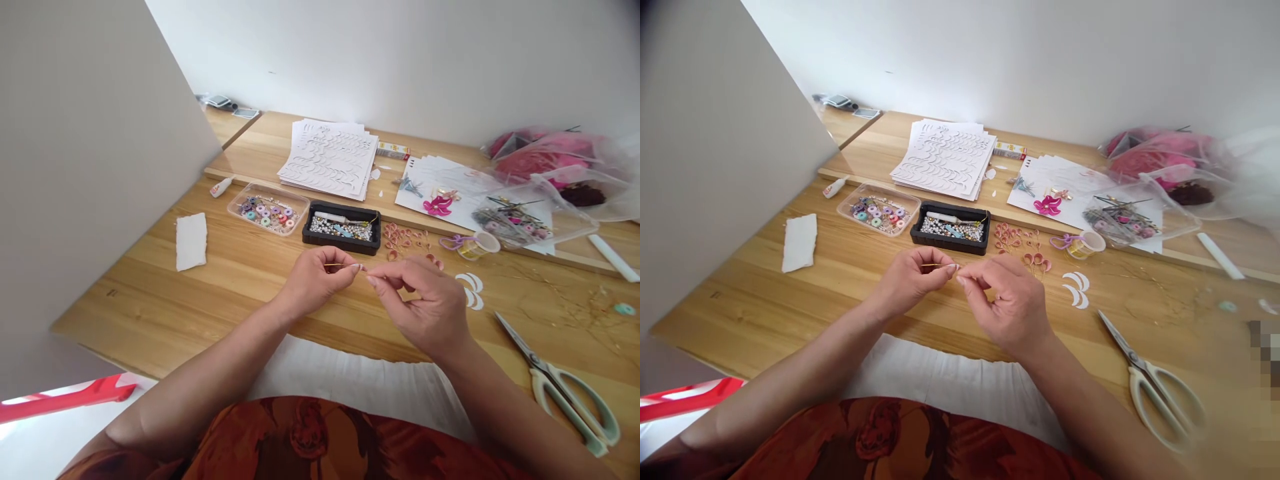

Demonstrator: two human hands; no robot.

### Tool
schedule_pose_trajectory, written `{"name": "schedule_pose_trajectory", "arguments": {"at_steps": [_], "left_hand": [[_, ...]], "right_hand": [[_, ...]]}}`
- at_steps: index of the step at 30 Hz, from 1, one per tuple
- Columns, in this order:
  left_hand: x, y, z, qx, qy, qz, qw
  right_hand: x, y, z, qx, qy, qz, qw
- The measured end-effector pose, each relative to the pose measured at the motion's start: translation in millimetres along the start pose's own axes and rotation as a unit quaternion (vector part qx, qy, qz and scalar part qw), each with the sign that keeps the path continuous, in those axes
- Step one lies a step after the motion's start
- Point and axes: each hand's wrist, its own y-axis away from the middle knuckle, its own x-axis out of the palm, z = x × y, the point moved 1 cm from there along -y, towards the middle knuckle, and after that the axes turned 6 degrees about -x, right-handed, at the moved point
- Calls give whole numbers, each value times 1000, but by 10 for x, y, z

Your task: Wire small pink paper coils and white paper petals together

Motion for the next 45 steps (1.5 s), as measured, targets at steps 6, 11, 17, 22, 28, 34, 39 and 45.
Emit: {"name": "schedule_pose_trajectory", "arguments": {"at_steps": [6, 11, 17, 22, 28, 34, 39, 45], "left_hand": [[17, 30, 11, -18, -30, 95, 995], [3, 53, -5, -33, -7, 133, 991], [-5, 6, 30, -14, 90, 105, 990], [-11, -48, 42, 4, 175, 29, 984], [-30, -46, 27, 22, 108, -38, 993], [-4, 0, -8, -14, 10, 7, 1000], [5, 36, -2, -53, -23, 72, 996], [-21, 33, 35, -54, 31, 128, 990]], "right_hand": [[-48, -26, -125, 52, -9, -15, 999], [13, -14, -212, 147, -103, -17, 984], [175, 32, -353, 319, -325, 30, 890], [262, 70, -302, 360, -369, 71, 854], [140, 60, -70, 166, -140, 59, 974], [-5, 8, -16, -8, 12, -10, 1000], [-27, -14, -92, 28, -11, -13, 999], [61, -2, -238, 173, -151, -11, 973]]}}
